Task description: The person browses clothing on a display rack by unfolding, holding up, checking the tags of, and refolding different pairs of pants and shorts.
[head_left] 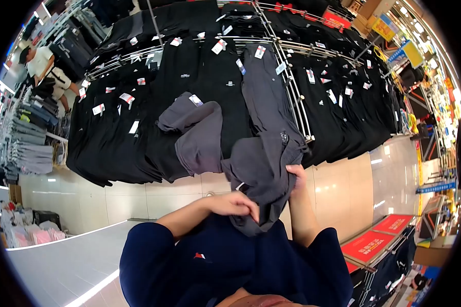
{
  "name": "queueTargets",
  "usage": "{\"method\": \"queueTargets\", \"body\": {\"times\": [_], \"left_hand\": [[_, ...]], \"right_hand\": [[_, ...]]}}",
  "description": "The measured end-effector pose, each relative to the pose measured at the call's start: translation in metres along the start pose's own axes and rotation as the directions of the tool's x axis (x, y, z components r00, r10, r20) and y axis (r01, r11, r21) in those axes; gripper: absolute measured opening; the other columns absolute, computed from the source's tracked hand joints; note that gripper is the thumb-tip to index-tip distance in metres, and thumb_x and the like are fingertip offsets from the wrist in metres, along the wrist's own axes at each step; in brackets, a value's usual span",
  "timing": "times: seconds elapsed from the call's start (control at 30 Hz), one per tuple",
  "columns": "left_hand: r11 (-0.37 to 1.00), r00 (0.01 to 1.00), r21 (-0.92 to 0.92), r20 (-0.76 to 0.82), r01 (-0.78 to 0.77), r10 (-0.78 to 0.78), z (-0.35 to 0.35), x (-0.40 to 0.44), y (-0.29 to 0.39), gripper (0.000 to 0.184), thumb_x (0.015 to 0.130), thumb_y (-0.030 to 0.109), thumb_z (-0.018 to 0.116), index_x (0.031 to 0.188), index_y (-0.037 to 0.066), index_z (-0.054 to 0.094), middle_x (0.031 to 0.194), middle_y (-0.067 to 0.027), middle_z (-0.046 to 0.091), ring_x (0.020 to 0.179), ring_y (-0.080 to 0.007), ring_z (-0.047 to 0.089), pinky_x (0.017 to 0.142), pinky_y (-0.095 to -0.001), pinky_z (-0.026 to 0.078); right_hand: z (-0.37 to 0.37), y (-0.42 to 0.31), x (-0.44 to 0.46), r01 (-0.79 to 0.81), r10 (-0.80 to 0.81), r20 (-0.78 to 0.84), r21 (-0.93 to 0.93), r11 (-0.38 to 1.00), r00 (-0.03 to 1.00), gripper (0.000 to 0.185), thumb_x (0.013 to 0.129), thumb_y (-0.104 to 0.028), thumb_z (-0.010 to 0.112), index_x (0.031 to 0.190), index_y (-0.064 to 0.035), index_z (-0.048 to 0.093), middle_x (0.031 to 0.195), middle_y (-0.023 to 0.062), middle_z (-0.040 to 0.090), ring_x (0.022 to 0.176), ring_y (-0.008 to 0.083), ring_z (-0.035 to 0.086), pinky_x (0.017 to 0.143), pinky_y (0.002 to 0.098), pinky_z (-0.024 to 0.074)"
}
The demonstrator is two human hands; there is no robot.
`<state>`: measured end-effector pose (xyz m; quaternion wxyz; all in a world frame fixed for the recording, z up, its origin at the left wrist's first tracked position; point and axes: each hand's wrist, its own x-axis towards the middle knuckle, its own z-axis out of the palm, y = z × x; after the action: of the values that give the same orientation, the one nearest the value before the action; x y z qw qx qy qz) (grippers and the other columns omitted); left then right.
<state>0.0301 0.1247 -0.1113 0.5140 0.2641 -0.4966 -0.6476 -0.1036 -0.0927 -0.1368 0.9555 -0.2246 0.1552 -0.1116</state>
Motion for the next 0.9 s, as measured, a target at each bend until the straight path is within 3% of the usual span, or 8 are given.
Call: {"method": "queueTargets", "body": {"times": [0.1, 0.13, 0.2, 0.3, 0.47, 0.67, 0.73, 0.9], "left_hand": [[0.881, 0.934, -0.324, -0.212, -0.344, 0.286, -0.033, -0.036, 0.005, 0.041, 0.098, 0.039, 0.056, 0.106, 0.000, 0.066, 0.103, -0.0119, 0.065, 0.094, -0.0203, 0.061, 0.089, -0.0350, 0.048], [0.841, 0.881, -0.284, -0.261, -0.460, 0.394, -0.046, -0.042, 0.008, 0.042, 0.098, 0.039, 0.055, 0.111, 0.001, 0.065, 0.107, -0.0124, 0.064, 0.094, -0.0216, 0.062, 0.090, -0.0361, 0.048], [0.957, 0.687, 0.209, -0.667, -0.200, 0.289, -0.051, -0.042, 0.012, 0.047, 0.099, 0.036, 0.052, 0.132, 0.002, 0.053, 0.121, -0.0127, 0.058, 0.104, -0.0222, 0.060, 0.091, -0.0349, 0.048], [0.904, 0.770, 0.422, -0.557, -0.061, 0.312, -0.061, -0.007, 0.020, 0.062, 0.100, 0.026, 0.051, 0.152, 0.006, 0.024, 0.132, -0.0098, 0.050, 0.120, -0.0196, 0.052, 0.088, -0.0278, 0.047], [0.994, 0.773, 0.086, -0.635, 0.068, 0.002, -0.089, 0.029, -0.020, 0.053, 0.086, -0.004, 0.056, 0.138, 0.007, 0.051, 0.116, -0.0040, 0.052, 0.101, -0.0137, 0.053, 0.079, -0.0203, 0.043], [0.408, 0.783, 0.894, -0.386, 0.187, 0.488, -0.096, 0.038, -0.052, 0.017, 0.086, 0.000, 0.064, 0.102, 0.006, 0.063, 0.085, 0.0050, 0.051, 0.074, -0.0043, 0.051, 0.067, -0.0185, 0.042], [0.994, 0.895, 0.053, -0.443, 0.091, -0.058, -0.093, 0.039, -0.046, 0.015, 0.093, 0.008, 0.063, 0.107, 0.009, 0.060, 0.087, 0.0060, 0.053, 0.073, -0.0032, 0.052, 0.065, -0.0181, 0.042], [0.915, 0.894, -0.200, -0.219, 0.351, -0.391, -0.078, 0.039, -0.075, 0.034, 0.098, 0.011, 0.057, 0.131, 0.006, 0.048, 0.118, -0.0018, 0.061, 0.104, -0.0073, 0.058, 0.088, -0.0259, 0.051]], "right_hand": [[0.054, -0.016, -0.027, 0.097, -0.096, 0.015, -0.208, 0.973, 0.995, 0.075, 0.063, -0.005, 0.061, 0.134, 0.0118, 0.045, 0.128, 0.0249, 0.058, 0.116, 0.0382, 0.060, 0.105, 0.0471, 0.0454], [0.050, -0.015, -0.028, 0.108, -0.109, 0.006, -0.201, 0.974, 0.994, 0.075, 0.063, -0.005, 0.061, 0.134, 0.0118, 0.045, 0.128, 0.0249, 0.058, 0.116, 0.0382, 0.060, 0.105, 0.0471, 0.0454], [0.039, -0.012, -0.029, -0.136, 0.162, 0.162, -0.162, 0.977, 0.973, 0.078, 0.063, -0.005, 0.062, 0.137, 0.0109, 0.043, 0.129, 0.0244, 0.058, 0.119, 0.0372, 0.058, 0.107, 0.0456, 0.0436], [0.054, 0.002, -0.032, -0.159, 0.188, 0.120, -0.213, 0.964, 0.975, 0.081, 0.063, -0.005, 0.063, 0.140, 0.0093, 0.041, 0.130, 0.0242, 0.057, 0.120, 0.0362, 0.057, 0.107, 0.0438, 0.0423], [0.044, 0.007, -0.036, -0.229, 0.239, 0.083, -0.118, 0.966, 0.967, 0.082, 0.062, -0.007, 0.062, 0.140, 0.0083, 0.040, 0.129, 0.0228, 0.058, 0.117, 0.0339, 0.059, 0.104, 0.0426, 0.0448], [0.015, 0.006, -0.055, -0.199, 0.205, 0.064, -0.089, 0.976, 0.977, 0.085, 0.060, -0.010, 0.060, 0.141, 0.0081, 0.039, 0.129, 0.0235, 0.057, 0.118, 0.0338, 0.059, 0.105, 0.0410, 0.0445], [0.017, 0.005, -0.059, -0.146, 0.149, 0.075, -0.051, 0.988, 0.986, 0.086, 0.060, -0.012, 0.060, 0.141, 0.0083, 0.039, 0.130, 0.0235, 0.057, 0.118, 0.0335, 0.058, 0.105, 0.0405, 0.0441], [0.003, 0.001, -0.069, -0.195, 0.197, 0.019, -0.074, 0.978, 0.980, 0.087, 0.061, -0.014, 0.059, 0.142, 0.0096, 0.037, 0.133, 0.0236, 0.055, 0.121, 0.0336, 0.057, 0.107, 0.0401, 0.0426]]}}
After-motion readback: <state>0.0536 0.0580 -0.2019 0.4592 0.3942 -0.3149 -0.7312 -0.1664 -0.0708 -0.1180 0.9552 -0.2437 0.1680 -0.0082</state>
